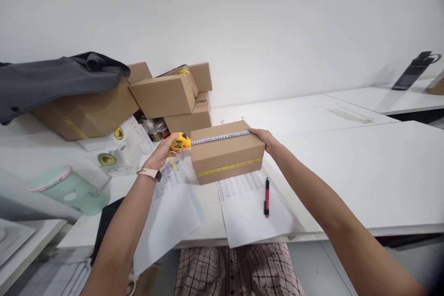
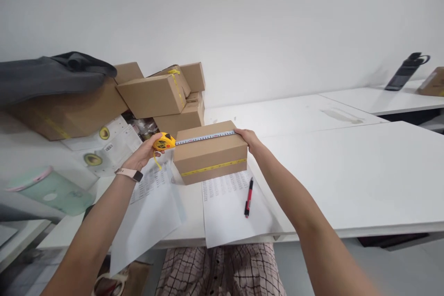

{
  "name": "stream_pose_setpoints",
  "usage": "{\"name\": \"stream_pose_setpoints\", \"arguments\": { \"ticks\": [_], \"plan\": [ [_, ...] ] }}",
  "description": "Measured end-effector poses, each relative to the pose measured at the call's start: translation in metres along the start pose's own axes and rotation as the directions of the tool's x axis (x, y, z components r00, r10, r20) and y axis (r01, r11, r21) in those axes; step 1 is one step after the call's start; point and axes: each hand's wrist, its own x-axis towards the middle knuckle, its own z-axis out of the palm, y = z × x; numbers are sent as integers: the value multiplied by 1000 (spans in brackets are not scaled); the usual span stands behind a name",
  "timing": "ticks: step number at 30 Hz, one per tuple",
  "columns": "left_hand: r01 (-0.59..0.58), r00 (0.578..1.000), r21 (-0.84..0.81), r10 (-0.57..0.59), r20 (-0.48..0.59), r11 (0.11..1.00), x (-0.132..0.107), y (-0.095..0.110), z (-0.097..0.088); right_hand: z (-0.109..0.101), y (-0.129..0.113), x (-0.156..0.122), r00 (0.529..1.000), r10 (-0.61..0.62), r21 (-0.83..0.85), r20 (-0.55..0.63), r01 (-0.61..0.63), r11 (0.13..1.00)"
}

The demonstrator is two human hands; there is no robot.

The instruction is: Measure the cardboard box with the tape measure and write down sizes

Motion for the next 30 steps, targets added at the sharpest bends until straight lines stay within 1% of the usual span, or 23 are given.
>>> {"name": "stream_pose_setpoints", "arguments": {
  "ticks": [3,6,8,9,10,11,12,13,14,15,16,17,18,19,20,21,22,24,26,27,30],
  "plan": [
    [-6,1000,9,6,-5,1000,0,1,3,0,1,0,995,-65,-54,-77,61,997],
    [-32,999,16,32,-19,999,-7,13,4,-3,-3,-1,984,-143,-106,-102,132,985],
    [-69,998,22,69,-8,997,-26,24,5,-7,-11,-3,973,-201,-130,-110,187,974],
    [-88,996,22,87,20,996,-41,28,8,-9,-17,-3,964,-244,-133,-106,229,964],
    [-102,993,18,101,66,995,-59,29,12,-11,-24,-3,951,-293,-128,-96,281,951],
    [-110,981,11,107,160,994,-79,28,20,-11,-31,-3,935,-347,-118,-77,337,934],
    [-75,964,-24,79,253,997,-101,24,30,-9,-39,-2,917,-397,-111,-45,390,914],
    [5,929,-82,25,370,997,-123,17,45,-5,-47,-1,898,-440,-114,1,437,892],
    [120,874,-131,-42,483,984,-143,8,62,1,-54,1,881,-469,-138,65,474,870],
    [236,809,-184,-88,582,954,-160,-2,81,10,-60,3,867,-475,-186,148,496,848],
    [320,761,-251,-90,642,914,-174,-11,101,20,-65,5,854,-458,-254,247,513,820],
    [374,736,-315,-73,673,872,-182,-19,120,31,-68,7,840,-422,-327,340,526,785],
    [394,734,-379,-38,678,837,-186,-25,138,41,-69,9,829,-382,-393,409,537,746],
    [390,759,-440,-12,651,809,-186,-28,152,51,-70,12,821,-352,-441,449,547,712],
    [378,783,-488,9,622,786,-182,-28,162,59,-69,14,818,-341,-469,463,552,689],
    [361,809,-524,21,588,772,-176,-26,169,65,-68,16,820,-346,-481,455,554,680],
    [349,831,-545,18,557,762,-169,-22,172,70,-67,18,828,-353,-487,436,547,681],
    [350,856,-561,-13,517,750,-157,-13,171,77,-66,21,857,-321,-509,403,501,699],
    [373,864,-556,-59,500,743,-152,-6,168,81,-66,23,887,-245,-539,392,437,720],
    [382,865,-554,-76,495,740,-152,-4,167,81,-66,22,894,-211,-544,396,413,730],
    [386,871,-552,-93,483,739,-159,-4,168,73,-58,14,894,-174,-508,413,384,771]
  ]
}}
